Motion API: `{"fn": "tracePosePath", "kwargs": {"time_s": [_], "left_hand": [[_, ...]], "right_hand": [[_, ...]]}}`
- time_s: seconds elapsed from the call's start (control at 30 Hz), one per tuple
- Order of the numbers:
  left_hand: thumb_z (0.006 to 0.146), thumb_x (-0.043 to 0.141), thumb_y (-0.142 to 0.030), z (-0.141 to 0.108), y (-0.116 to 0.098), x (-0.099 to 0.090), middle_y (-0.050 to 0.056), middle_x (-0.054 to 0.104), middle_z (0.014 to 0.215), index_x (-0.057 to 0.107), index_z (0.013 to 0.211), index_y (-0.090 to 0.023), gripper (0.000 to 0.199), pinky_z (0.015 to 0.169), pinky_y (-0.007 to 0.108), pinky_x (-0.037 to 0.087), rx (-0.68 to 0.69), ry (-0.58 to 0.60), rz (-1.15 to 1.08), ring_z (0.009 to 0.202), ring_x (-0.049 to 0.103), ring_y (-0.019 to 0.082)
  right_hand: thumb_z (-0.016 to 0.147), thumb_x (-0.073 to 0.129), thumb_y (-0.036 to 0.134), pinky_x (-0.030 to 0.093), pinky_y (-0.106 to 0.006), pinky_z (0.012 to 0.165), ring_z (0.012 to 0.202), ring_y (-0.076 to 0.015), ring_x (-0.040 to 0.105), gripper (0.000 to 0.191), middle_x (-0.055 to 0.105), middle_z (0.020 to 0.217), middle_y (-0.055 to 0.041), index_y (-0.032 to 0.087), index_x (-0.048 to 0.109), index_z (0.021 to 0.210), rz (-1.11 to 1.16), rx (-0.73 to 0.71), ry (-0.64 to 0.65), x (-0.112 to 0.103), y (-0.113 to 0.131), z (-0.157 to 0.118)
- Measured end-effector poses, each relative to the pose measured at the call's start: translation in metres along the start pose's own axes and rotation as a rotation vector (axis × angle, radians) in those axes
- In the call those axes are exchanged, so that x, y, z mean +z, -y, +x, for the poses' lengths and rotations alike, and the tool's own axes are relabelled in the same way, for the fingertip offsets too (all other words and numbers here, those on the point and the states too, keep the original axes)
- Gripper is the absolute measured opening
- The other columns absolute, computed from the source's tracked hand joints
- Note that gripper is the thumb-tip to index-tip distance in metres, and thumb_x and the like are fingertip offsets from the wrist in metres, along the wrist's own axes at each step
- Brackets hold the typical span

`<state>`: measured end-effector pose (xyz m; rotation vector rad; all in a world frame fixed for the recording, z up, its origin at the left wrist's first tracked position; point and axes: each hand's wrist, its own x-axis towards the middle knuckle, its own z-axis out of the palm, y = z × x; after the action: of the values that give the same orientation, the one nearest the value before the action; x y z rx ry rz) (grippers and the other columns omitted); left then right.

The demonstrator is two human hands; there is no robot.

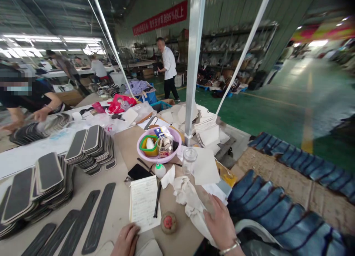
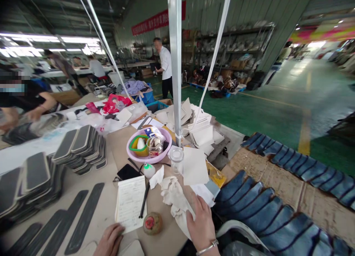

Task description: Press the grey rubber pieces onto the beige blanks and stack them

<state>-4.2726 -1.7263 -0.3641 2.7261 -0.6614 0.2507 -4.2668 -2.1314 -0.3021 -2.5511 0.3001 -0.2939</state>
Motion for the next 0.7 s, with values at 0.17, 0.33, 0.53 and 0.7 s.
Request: {"fn": "tracePosePath", "kwargs": {"time_s": [0.17,0.33,0.53,0.7], "left_hand": [[0.088,0.046,-0.032,0.005,0.000,-0.002,0.008,0.061,0.103,0.058,0.105,-0.023,0.023,0.081,0.031,0.057,0.052,-0.021,0.028,0.094,0.063,0.020],[0.087,0.047,-0.030,0.006,0.001,-0.001,0.009,0.062,0.100,0.058,0.104,-0.023,0.022,0.080,0.030,0.057,0.069,-0.064,0.033,0.092,0.063,0.020],[0.087,0.048,-0.027,0.005,-0.010,-0.008,0.010,0.060,0.106,0.057,0.107,-0.022,0.022,0.087,0.034,0.054,-0.062,0.050,-0.011,0.099,0.060,0.021],[0.089,0.045,-0.028,0.006,-0.019,-0.014,0.012,0.057,0.111,0.057,0.108,-0.021,0.023,0.093,0.040,0.050,-0.174,0.145,-0.043,0.106,0.056,0.023]], "right_hand": [[0.084,0.042,0.037,0.049,-0.040,0.091,0.108,-0.0250,0.056,0.048,0.058,0.118,-0.0154,0.013,0.045,0.126,-0.007,0.020,-0.023,-0.026,-0.024,-0.004],[0.085,0.042,0.030,0.051,-0.032,0.089,0.109,-0.0212,0.057,0.050,0.057,0.123,-0.0118,0.017,0.042,0.133,0.025,-0.200,0.192,-0.026,-0.015,-0.008],[0.083,0.045,0.019,0.050,-0.019,0.084,0.096,-0.0154,0.064,0.048,0.063,0.116,-0.0069,0.022,0.048,0.131,0.184,-0.307,0.578,-0.022,0.011,-0.020],[0.082,0.045,0.021,0.051,-0.019,0.080,0.096,-0.0169,0.063,0.046,0.064,0.112,-0.0065,0.021,0.051,0.128,0.167,-0.297,0.704,-0.029,0.031,-0.033]]}}
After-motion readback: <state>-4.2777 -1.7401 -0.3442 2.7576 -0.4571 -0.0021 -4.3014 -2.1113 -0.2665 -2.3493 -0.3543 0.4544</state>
